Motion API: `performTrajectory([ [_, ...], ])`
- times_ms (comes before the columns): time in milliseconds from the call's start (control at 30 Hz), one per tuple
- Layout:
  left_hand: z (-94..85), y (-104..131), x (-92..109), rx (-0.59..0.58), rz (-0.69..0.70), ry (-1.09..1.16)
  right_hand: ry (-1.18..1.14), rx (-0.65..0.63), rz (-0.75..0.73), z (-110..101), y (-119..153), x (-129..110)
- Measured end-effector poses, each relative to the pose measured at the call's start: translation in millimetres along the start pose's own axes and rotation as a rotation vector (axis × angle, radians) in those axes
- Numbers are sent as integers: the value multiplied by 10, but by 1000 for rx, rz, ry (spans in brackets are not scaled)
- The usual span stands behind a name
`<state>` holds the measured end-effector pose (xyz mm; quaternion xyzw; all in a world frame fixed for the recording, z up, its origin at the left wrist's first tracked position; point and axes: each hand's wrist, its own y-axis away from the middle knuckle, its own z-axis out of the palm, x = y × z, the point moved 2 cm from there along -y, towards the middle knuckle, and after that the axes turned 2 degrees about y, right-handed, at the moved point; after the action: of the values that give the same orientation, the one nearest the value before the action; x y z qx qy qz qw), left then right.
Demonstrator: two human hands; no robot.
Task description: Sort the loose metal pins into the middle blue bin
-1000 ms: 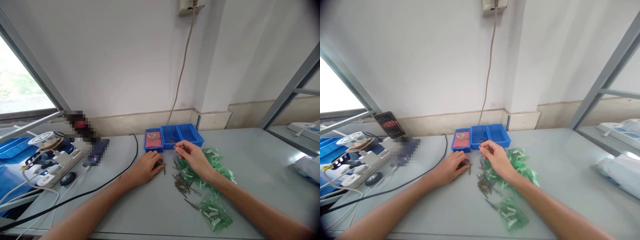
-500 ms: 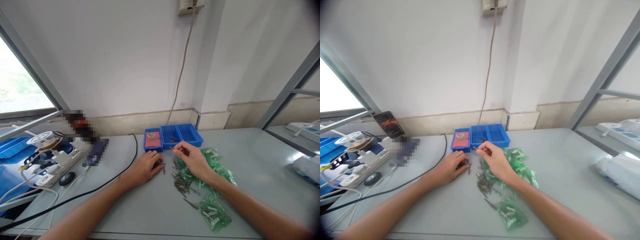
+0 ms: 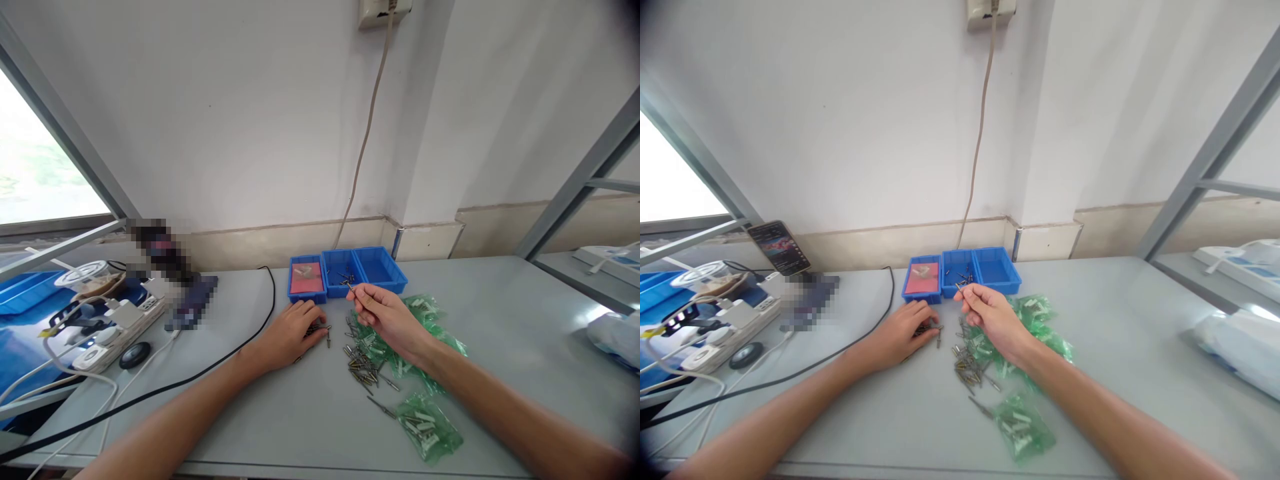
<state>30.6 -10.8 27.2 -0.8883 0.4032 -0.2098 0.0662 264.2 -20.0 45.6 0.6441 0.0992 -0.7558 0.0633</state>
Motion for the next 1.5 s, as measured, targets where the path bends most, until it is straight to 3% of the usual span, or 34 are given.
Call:
performTrajectory([
  [100, -2, -2, 4, -2, 2, -3, 38, -3, 0, 2, 5, -14],
  [300, -23, -2, 22, -9, -3, -9, 392, 65, -85, 6, 9, -58],
  [467, -24, -1, 22, -3, -3, 0, 462, 98, -143, 3, -2, -71],
  [767, -42, -3, 36, -12, -1, -2, 341, 108, -26, -33, -19, -18],
  [1133, -14, 0, 7, -3, 1, -5, -38, 33, 82, -29, -12, 25],
  [1267, -27, -1, 20, -8, 1, -10, 239, 74, -24, -43, -11, -5],
  [1367, -27, -1, 22, -7, 1, -12, 563, 116, -205, -25, 19, -45],
  [1500, -14, 5, 13, 5, 1, -4, 836, 74, -399, 50, 101, -78],
])
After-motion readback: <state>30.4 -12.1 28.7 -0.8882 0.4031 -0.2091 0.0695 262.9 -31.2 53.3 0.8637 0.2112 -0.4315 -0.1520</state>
